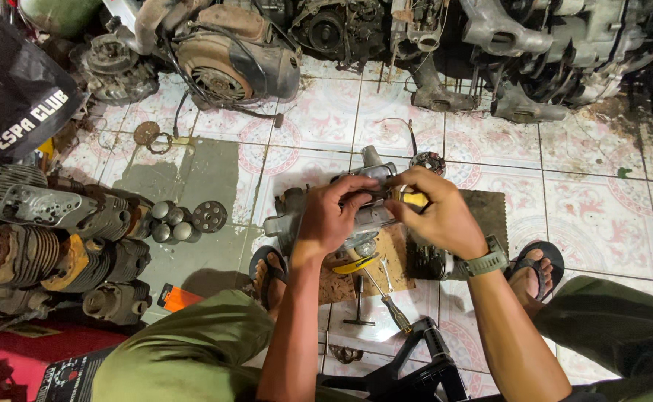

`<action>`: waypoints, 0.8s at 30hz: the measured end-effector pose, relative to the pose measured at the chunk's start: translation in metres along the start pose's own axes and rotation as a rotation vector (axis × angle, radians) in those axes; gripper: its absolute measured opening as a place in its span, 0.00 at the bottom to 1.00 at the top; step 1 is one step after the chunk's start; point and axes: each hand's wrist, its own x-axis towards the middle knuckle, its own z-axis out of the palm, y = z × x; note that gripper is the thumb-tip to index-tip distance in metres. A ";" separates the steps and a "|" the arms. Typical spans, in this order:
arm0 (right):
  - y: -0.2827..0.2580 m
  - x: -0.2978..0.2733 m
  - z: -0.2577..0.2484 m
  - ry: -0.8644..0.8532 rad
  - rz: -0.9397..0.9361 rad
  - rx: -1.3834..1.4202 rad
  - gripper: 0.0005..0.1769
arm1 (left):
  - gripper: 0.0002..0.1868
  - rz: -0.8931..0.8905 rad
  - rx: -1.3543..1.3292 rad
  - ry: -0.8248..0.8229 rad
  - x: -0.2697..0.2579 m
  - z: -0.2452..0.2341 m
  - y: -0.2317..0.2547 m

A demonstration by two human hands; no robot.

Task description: The person uses a yellow-handled screwdriver to tighten or loosen screws on a small engine block. They rotate the engine to access different sides and continue working on the fasteners throughout the clip.

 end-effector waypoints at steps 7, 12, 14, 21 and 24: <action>0.023 0.002 0.007 -0.019 0.137 -0.016 0.12 | 0.09 -0.029 0.034 0.030 0.002 -0.002 -0.014; 0.047 0.000 0.015 -0.008 0.192 0.003 0.19 | 0.11 -0.101 -0.054 0.053 0.000 0.000 -0.025; 0.055 0.003 0.017 -0.008 0.196 -0.021 0.18 | 0.11 -0.108 -0.073 0.069 -0.002 0.002 -0.030; 0.063 0.003 0.021 0.047 0.297 0.059 0.14 | 0.11 -0.162 -0.114 0.073 -0.004 0.006 -0.047; 0.054 0.008 0.017 0.015 0.247 0.009 0.14 | 0.09 -0.149 -0.027 0.069 0.000 0.003 -0.037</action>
